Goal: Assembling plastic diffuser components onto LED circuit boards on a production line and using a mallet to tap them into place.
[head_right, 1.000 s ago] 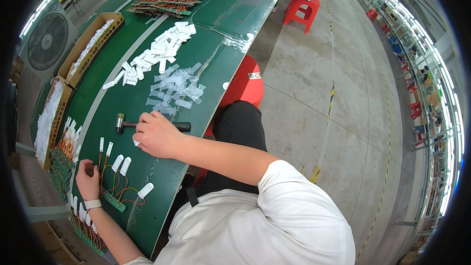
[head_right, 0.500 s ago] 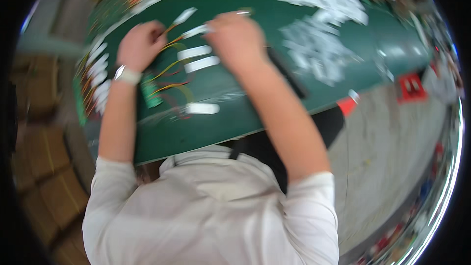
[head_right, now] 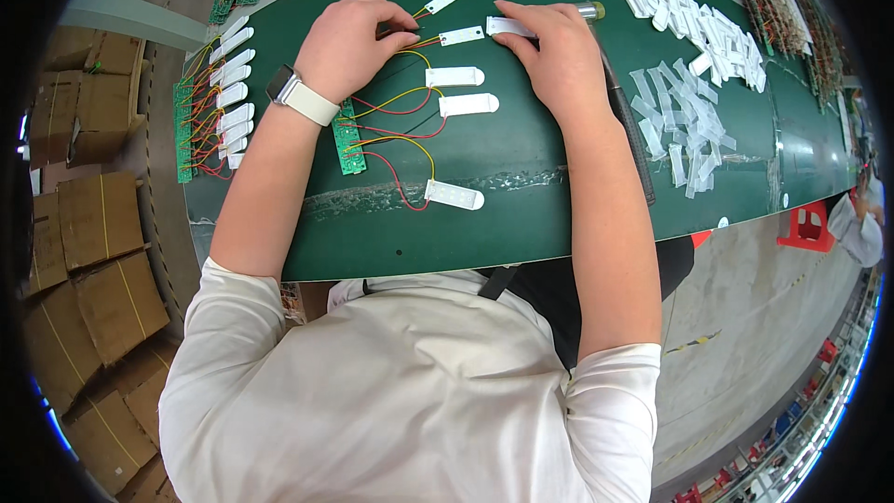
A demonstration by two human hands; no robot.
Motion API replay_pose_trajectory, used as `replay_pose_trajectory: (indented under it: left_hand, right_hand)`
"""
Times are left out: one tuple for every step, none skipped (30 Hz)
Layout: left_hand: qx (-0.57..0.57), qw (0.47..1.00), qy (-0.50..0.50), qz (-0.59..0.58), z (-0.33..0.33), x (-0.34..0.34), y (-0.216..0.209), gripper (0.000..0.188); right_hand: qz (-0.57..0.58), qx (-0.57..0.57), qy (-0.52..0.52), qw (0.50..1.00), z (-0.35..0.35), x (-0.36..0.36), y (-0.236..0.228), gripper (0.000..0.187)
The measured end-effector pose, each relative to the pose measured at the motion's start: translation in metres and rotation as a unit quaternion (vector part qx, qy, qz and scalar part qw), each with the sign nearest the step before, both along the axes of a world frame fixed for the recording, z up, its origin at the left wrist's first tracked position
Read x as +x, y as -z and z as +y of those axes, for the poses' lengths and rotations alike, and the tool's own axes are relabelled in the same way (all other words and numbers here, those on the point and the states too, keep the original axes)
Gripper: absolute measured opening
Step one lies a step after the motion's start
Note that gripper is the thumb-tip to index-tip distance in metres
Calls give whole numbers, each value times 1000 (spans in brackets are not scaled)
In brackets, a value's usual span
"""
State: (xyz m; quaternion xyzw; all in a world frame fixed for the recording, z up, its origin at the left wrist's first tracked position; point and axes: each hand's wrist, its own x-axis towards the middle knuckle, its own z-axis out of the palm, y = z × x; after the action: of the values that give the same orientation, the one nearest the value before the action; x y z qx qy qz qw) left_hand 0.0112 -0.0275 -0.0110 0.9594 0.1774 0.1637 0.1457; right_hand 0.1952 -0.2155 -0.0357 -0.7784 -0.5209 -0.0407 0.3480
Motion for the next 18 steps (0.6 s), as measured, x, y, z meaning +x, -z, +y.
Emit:
replay_pose_trajectory:
  left_hand:
    - [-27,999,-17,27,-4,2,-1,18]
    - [-26,999,-35,32,-8,4,-3,19]
    - [-24,999,-34,31,-11,5,-3,19]
    - [-33,998,-45,30,-13,5,-2,18]
    - [-42,997,-55,29,-15,5,-2,18]
    - [-42,997,-54,28,-18,5,-3,18]
    - [-54,996,-58,32,-20,4,-5,17]
    - [-67,995,-62,36,-22,4,-5,16]
    - [-67,995,-61,35,-24,4,-4,16]
    - [-53,996,-61,30,-25,3,-2,15]
    - [-38,997,-61,24,-26,3,1,14]
    - [-39,997,-61,23,-27,3,2,14]
    - [-24,997,-66,18,-28,2,4,13]
    - [-8,997,-72,12,-28,2,5,12]
    - [-9,997,-75,11,-28,2,6,12]
    - [-12,998,-67,6,-27,3,7,13]
    - [-14,998,-60,2,-26,3,7,13]
    - [-15,998,-64,0,-23,3,7,13]
  right_hand:
    - [1,1,1,1000,-2,-1,0,34]
    - [-9,11,-8,1000,-5,-1,2,34]
    - [-20,22,-17,999,-7,0,2,34]
    - [-20,23,-17,999,-9,2,4,34]
    - [-26,20,-17,999,-11,3,5,34]
    - [-32,15,-17,999,-13,4,7,34]
    - [-33,16,-16,999,-13,5,8,34]
    - [-24,16,-16,999,-13,6,8,33]
    - [-14,16,-16,1000,-13,6,9,32]
    - [-15,16,-14,1000,-12,6,8,32]
    - [-4,17,-13,1000,-12,6,8,32]
    - [8,18,-13,1000,-12,6,7,32]
    - [7,17,-13,1000,-12,6,8,32]
    - [7,22,-16,1000,-11,7,9,32]
    - [8,27,-21,999,-10,7,9,33]
    - [6,26,-25,999,-10,7,9,33]
    - [5,21,-17,1000,-12,6,8,33]
    - [5,16,-8,1000,-13,4,6,34]
